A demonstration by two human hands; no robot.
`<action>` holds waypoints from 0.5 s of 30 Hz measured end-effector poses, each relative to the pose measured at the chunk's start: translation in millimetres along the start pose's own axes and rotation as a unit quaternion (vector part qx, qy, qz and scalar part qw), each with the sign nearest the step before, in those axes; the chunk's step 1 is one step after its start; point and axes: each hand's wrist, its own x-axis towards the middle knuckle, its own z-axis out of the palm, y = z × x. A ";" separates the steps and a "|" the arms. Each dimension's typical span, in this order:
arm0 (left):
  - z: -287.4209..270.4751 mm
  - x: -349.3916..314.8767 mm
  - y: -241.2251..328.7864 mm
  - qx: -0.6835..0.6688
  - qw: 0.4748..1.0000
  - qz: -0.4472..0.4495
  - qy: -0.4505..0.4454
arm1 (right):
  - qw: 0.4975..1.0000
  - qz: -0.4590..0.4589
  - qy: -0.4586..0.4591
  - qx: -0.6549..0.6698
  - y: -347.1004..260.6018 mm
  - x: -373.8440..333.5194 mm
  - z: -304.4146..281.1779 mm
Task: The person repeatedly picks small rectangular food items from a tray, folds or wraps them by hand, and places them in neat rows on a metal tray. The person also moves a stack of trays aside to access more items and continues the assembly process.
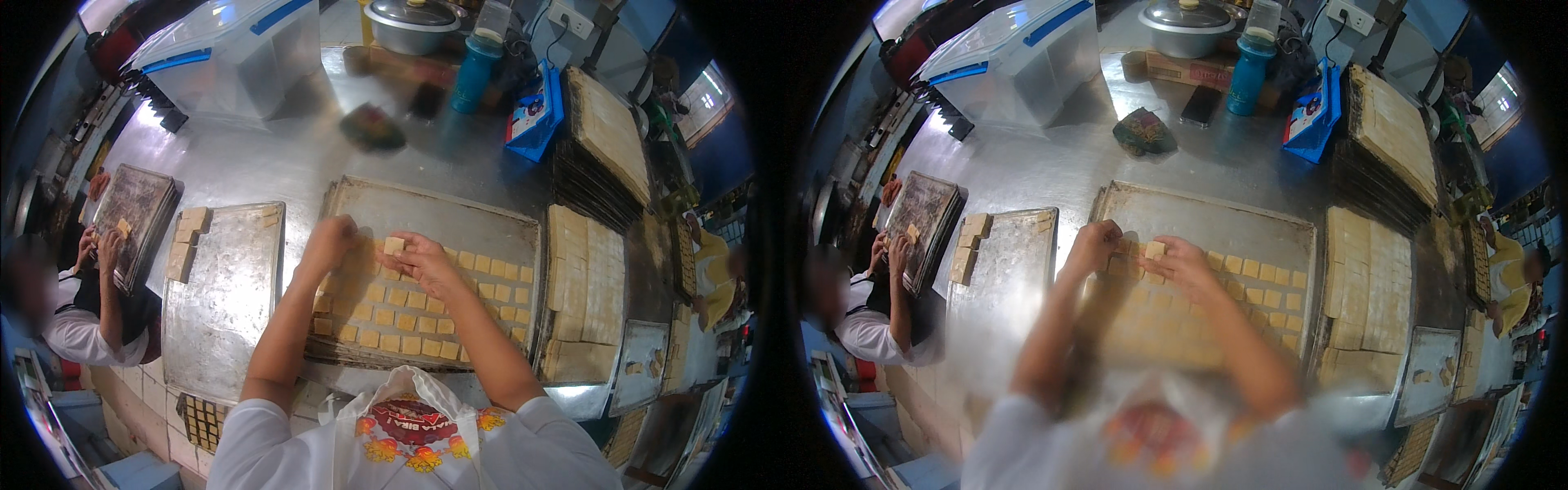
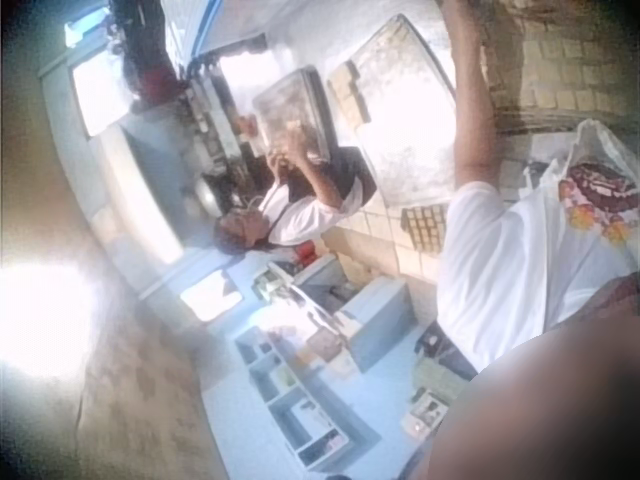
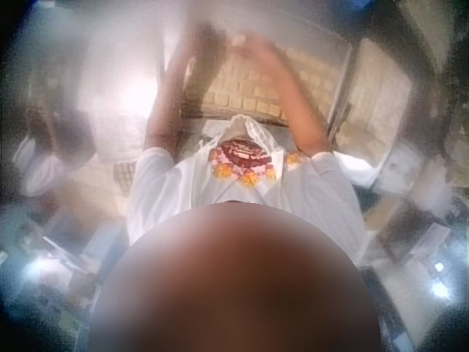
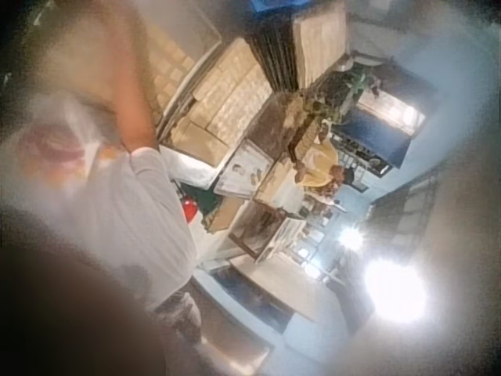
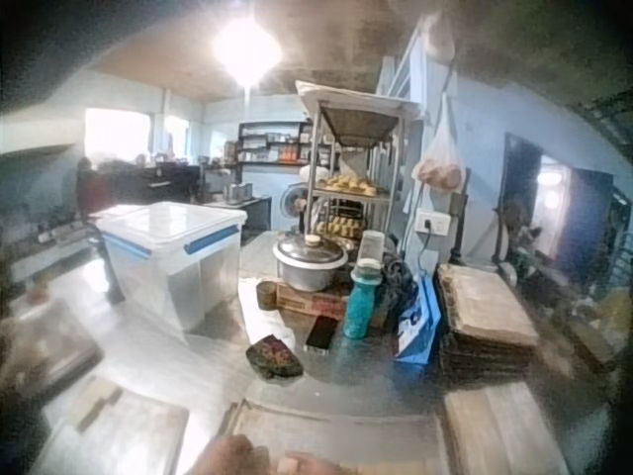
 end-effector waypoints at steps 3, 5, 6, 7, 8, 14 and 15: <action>3.0 -2.6 -1.6 0.057 0.993 0.079 0.060 | 0.999 0.021 0.039 -0.018 -3.0 -1.9 -2.8; 1.6 -5.9 3.7 0.091 0.986 0.103 0.092 | 0.997 0.015 0.057 0.043 -2.5 -0.1 -2.2; -0.1 -7.4 8.2 0.043 0.990 0.101 0.090 | 0.995 0.009 0.060 0.075 -1.5 1.5 -1.1; -0.7 -9.0 13.8 0.001 0.994 0.083 0.077 | 0.996 0.005 0.057 0.073 -0.6 2.9 -0.4; -1.6 -10.7 19.8 -0.042 0.994 0.069 0.070 | 0.996 0.003 0.054 0.072 0.4 4.5 0.7; -2.6 -13.9 32.4 -0.168 0.986 0.000 -0.008 | 0.999 -0.014 -0.004 0.050 5.1 15.9 14.3; -6.6 -11.2 27.0 -0.185 0.983 -0.023 -0.001 | 0.998 -0.023 -0.021 0.045 4.4 17.6 16.1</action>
